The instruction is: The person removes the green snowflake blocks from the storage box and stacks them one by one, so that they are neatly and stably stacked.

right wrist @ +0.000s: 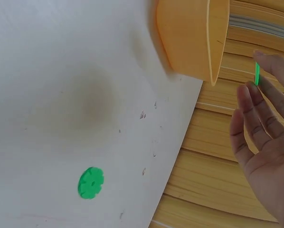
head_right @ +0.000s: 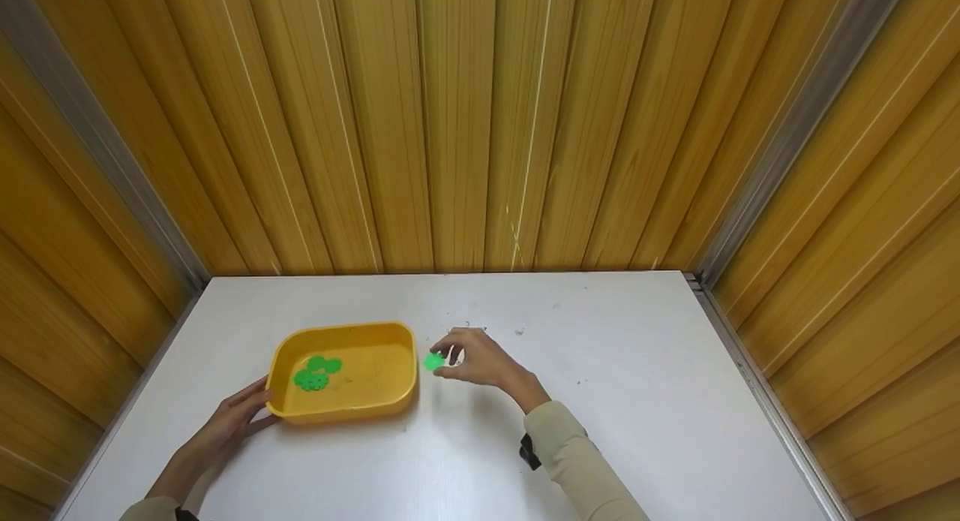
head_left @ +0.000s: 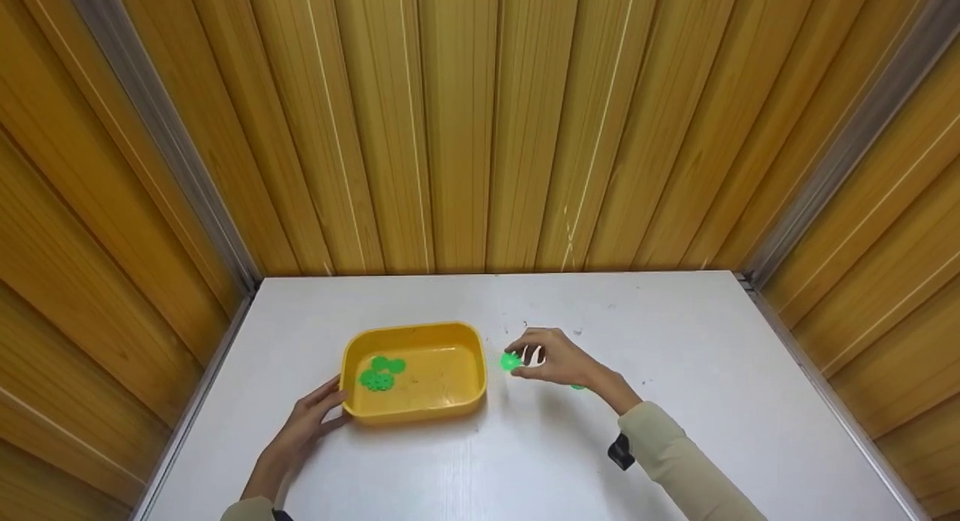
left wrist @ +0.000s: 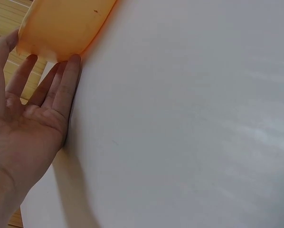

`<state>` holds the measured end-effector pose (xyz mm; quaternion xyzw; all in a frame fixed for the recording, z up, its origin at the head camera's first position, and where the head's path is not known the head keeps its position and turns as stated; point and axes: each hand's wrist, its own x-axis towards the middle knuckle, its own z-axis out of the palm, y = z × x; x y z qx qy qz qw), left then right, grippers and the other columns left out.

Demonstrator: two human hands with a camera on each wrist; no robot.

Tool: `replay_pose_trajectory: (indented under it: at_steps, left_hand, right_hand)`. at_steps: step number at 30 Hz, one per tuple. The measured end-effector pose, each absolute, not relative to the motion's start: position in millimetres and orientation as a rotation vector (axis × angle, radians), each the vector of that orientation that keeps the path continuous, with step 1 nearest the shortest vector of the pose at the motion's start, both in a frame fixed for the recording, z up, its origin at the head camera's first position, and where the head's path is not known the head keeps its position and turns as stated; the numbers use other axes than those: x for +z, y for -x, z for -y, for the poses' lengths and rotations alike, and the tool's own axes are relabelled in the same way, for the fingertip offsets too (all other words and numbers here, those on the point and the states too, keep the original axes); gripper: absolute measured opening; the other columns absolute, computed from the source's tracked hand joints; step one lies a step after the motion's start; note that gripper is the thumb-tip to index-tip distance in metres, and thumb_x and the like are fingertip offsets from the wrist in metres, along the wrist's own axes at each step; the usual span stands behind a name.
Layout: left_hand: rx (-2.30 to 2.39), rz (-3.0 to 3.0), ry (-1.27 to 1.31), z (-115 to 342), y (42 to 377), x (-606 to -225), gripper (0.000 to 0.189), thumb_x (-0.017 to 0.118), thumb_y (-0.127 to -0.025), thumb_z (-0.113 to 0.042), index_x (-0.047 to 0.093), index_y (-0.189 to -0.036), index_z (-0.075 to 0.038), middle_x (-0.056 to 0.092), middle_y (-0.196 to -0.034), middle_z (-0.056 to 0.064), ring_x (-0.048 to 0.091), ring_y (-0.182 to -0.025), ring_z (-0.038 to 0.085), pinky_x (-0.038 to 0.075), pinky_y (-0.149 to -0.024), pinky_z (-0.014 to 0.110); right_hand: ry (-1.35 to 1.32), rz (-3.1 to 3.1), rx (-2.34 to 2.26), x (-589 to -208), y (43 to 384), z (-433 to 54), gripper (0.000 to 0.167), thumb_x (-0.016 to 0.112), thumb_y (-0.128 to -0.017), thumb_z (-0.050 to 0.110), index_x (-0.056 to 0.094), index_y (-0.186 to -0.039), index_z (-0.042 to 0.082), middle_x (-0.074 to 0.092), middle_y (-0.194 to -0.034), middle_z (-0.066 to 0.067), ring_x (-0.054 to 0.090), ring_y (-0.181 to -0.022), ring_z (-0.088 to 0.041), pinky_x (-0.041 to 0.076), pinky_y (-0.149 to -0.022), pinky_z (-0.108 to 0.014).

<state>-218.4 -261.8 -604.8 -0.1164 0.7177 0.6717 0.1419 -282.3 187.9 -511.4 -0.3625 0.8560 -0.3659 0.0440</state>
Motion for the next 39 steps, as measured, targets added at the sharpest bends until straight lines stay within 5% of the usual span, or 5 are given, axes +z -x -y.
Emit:
replay_pose_trajectory:
  at_steps: [10,19,27,39]
  left_hand:
    - [1.94,-2.072,0.356,262.1,217.9,-602.0,0.066,0.063,-0.101,-0.035,0.038,-0.159,-0.015,0.031,-0.167,0.013,0.039,-0.149,0.038,0.057,-0.11,0.04]
    - [1.928,-2.076,0.359,264.1,217.9,-601.9,0.069,0.065,-0.1,-0.038,0.037,-0.159,-0.016,0.03,-0.168,0.013,0.038,-0.15,0.038,0.055,-0.112,0.04]
    - [1.94,-2.067,0.361,259.6,216.3,-603.4,0.066,0.063,-0.101,-0.036,0.038,-0.159,-0.017,0.031,-0.168,0.012,0.039,-0.149,0.037,0.056,-0.111,0.04]
    - [1.937,-2.074,0.33,261.3,217.5,-604.6,0.068,0.062,-0.102,-0.037,0.035,-0.16,-0.014,0.029,-0.168,0.013,0.039,-0.149,0.038,0.055,-0.113,0.041]
  right_hand:
    - [1.015,-2.66,-1.15,-540.3,285.0,-232.9,0.029,0.081,-0.089,0.02,0.076,-0.113,0.006,0.073,-0.098,-0.009,0.072,-0.082,-0.023,0.058,-0.066,-0.019]
    - [0.899,-2.768,-1.193,-564.0,285.8,-267.7,0.031,0.081,-0.088,0.019,0.074,-0.114,0.002,0.072,-0.1,-0.011,0.067,-0.088,-0.029,0.06,-0.071,-0.034]
    - [0.764,-2.788,-1.28,-589.7,281.4,-291.0,0.031,0.082,-0.085,0.01,0.074,-0.112,-0.002,0.07,-0.1,-0.014,0.066,-0.086,-0.024,0.056,-0.071,-0.016]
    - [0.729,-2.807,-1.305,-607.5,275.6,-300.0,0.033,0.081,-0.087,0.013,0.073,-0.114,-0.004,0.067,-0.101,-0.016,0.062,-0.091,-0.031,0.054,-0.072,-0.019]
